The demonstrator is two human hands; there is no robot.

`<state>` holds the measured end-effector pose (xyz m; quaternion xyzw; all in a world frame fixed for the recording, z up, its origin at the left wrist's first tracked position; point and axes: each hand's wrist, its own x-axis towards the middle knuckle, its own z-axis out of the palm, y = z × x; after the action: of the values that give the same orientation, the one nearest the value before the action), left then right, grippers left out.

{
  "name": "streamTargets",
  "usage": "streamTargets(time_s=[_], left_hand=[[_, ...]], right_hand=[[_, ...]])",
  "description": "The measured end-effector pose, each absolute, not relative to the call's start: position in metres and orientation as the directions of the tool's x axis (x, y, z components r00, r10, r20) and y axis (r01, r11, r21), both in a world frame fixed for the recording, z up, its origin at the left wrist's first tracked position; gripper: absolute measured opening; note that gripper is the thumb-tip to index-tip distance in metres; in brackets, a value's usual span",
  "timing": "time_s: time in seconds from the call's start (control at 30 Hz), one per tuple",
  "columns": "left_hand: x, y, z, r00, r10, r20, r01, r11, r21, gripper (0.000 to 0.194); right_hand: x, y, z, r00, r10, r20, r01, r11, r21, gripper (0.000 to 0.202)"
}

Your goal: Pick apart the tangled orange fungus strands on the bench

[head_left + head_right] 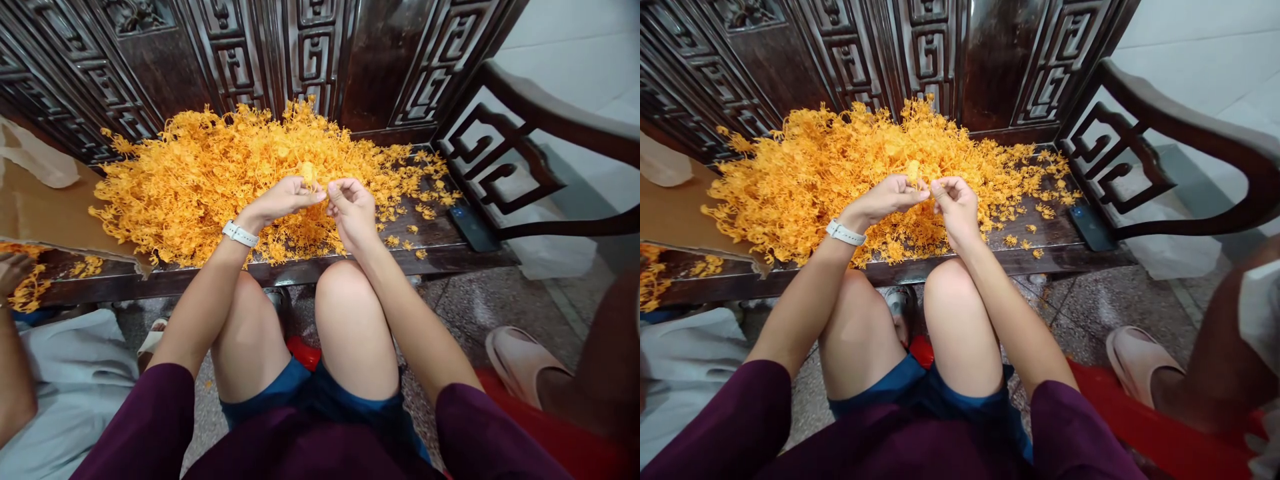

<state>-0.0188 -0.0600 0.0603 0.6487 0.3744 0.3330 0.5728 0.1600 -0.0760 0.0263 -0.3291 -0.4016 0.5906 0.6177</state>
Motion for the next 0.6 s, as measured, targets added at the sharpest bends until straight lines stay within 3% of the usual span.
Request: streamTargets(time_s=[0.17,0.33,0.6], left_hand=[[-0.021,-0.058,0.060,0.473,0.881,0.012,-0.006,-0.010,1.000,0.056],[-0.019,-0.059,0.061,0.518,0.855,0.023,-0.167,0.074,0.983,0.062],[-0.016,-0.063,0.058,0.568,0.818,0.092,-0.256,0.069,0.964,0.059]], right_hand=[[0.162,-0.077,0.032,-0.174,0.981,0.089,-0.546,-0.021,-0.838,0.057],[0.166,-0.084,0.039,-0.420,0.903,0.094,-0.594,-0.195,-0.780,0.052],[0.169,-0.089,0.043,-0.481,0.865,0.141,-0.624,-0.224,-0.749,0.051]])
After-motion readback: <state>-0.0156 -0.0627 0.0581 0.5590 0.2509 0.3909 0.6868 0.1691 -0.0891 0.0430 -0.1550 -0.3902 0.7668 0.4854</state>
